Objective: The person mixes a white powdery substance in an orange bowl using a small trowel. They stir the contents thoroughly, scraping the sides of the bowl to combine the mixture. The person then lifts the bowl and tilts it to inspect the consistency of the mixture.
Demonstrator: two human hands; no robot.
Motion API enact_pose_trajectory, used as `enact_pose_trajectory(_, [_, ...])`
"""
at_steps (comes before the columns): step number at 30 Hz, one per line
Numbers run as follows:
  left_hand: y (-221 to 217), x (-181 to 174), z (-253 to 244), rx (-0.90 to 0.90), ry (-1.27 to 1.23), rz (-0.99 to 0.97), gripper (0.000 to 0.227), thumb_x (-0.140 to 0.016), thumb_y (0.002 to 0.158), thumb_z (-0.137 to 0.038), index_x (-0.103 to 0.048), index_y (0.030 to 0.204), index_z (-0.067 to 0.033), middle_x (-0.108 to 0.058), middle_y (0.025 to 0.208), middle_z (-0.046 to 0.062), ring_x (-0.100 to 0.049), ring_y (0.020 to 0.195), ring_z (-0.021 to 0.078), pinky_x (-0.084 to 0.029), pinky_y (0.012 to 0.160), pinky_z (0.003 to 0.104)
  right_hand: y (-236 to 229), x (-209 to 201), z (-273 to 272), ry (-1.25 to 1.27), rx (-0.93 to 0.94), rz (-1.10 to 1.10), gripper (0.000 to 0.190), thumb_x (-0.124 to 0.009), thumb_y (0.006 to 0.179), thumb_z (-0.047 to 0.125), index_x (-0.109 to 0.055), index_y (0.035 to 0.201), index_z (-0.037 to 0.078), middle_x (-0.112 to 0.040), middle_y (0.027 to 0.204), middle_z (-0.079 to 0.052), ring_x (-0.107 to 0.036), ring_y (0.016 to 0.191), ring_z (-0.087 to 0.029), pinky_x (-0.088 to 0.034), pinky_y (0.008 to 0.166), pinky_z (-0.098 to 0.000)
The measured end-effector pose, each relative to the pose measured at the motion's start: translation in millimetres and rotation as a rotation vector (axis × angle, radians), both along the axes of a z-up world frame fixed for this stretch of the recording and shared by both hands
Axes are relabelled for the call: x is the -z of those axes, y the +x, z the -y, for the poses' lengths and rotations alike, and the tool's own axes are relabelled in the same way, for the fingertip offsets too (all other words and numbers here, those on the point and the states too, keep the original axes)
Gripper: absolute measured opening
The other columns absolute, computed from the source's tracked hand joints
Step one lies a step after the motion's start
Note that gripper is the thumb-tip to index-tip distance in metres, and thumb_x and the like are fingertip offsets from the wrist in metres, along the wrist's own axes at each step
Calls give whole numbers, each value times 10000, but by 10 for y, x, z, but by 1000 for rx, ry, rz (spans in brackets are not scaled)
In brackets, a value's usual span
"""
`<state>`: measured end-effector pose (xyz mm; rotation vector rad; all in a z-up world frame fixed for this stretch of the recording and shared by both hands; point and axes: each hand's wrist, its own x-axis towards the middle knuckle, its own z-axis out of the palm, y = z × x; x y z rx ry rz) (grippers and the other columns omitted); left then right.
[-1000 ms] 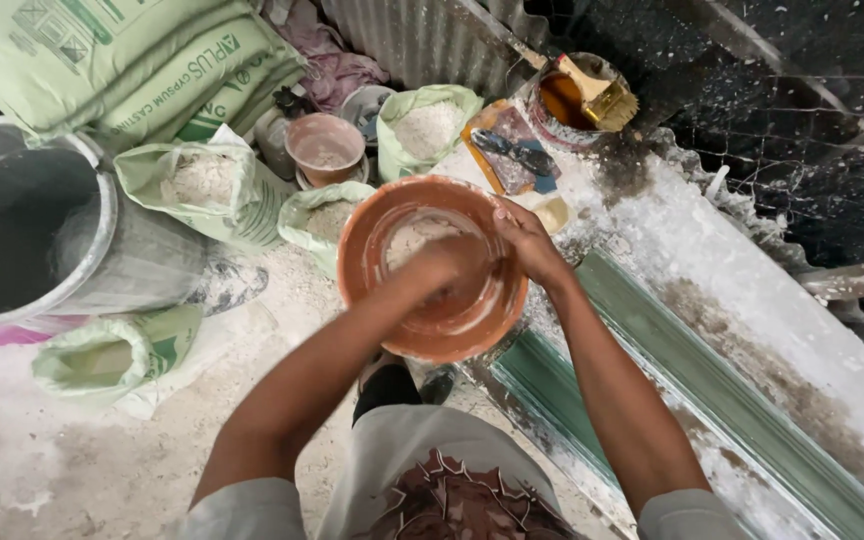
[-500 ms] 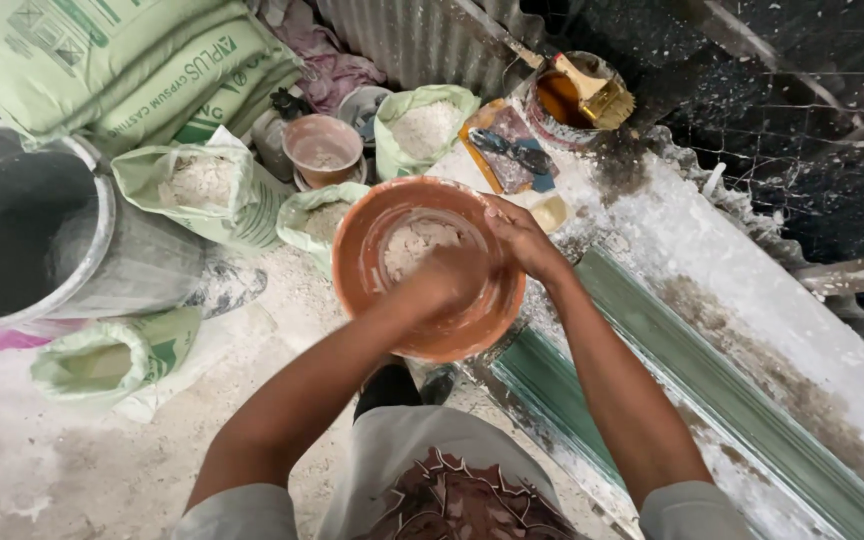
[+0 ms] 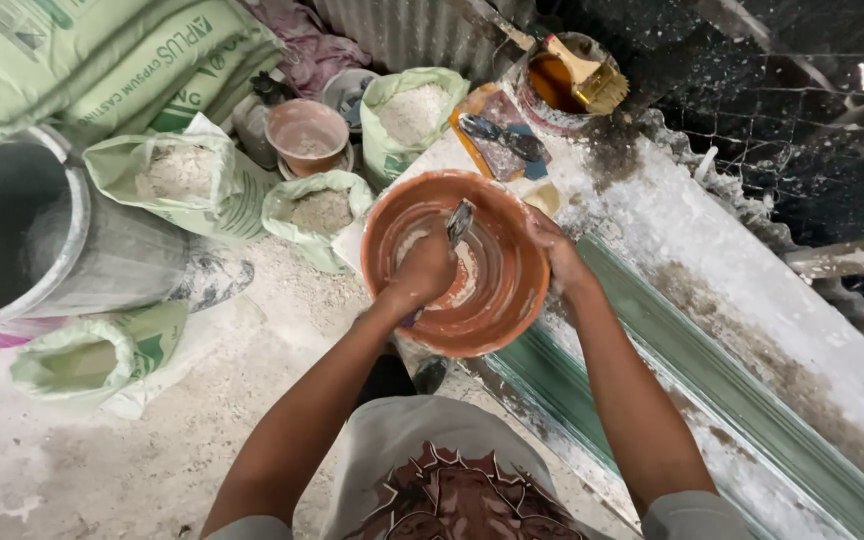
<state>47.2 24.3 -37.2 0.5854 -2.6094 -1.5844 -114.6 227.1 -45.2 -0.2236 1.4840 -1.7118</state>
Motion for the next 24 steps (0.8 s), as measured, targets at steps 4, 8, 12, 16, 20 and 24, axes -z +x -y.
enact_pose_trajectory(4, [-104,223,-168,-28,-72,-121,363,-493,893,-71,-576,1223,58,-671,1019,349,-637,988,527,-477,877,609,101,-126,114,-12,-81,-2,638,-530,1017,364,-406,1566,62,-497,1554,-103,-489,1405,-240,-392,1173,-417])
enact_pose_trajectory(8, [-125,252,-292,156,-47,-174,349,-505,930,-102,-642,1241,-22,-684,1091,317,-659,1002,498,-497,894,581,-81,303,134,73,-102,-256,628,-556,1027,343,-407,1559,44,-479,1577,-90,-439,1446,-209,-322,1212,-376])
enact_pose_trajectory(12, [-142,-188,-201,426,32,100,334,-520,957,-191,-650,1263,-158,-728,1061,245,-713,973,408,-528,910,537,-11,120,216,55,-91,-171,603,-516,1039,368,-442,1540,40,-543,1510,-118,-511,1381,-233,-376,1181,-377])
enact_pose_trajectory(16, [-191,60,-211,34,-123,-22,276,-534,998,-180,-648,1243,-122,-732,1079,247,-722,996,403,-569,847,541,-205,603,207,-62,-43,-150,586,-551,1037,294,-443,1544,19,-514,1523,-118,-479,1386,-230,-356,1188,-386])
enact_pose_trajectory(20, [-94,118,-108,386,38,-108,354,-552,952,-156,-642,1292,-114,-727,1003,266,-703,887,445,-528,796,558,-221,688,186,-45,-34,-98,625,-585,967,250,-426,1537,49,-535,1515,-101,-510,1382,-233,-378,1178,-379])
enact_pose_trajectory(24, [-269,603,12,29,-226,-106,321,-588,894,-95,-624,1202,-13,-724,977,276,-730,936,424,-573,821,523,-138,524,305,-48,-81,-221,621,-586,1043,326,-466,1556,-2,-510,1519,-113,-457,1392,-208,-330,1197,-362])
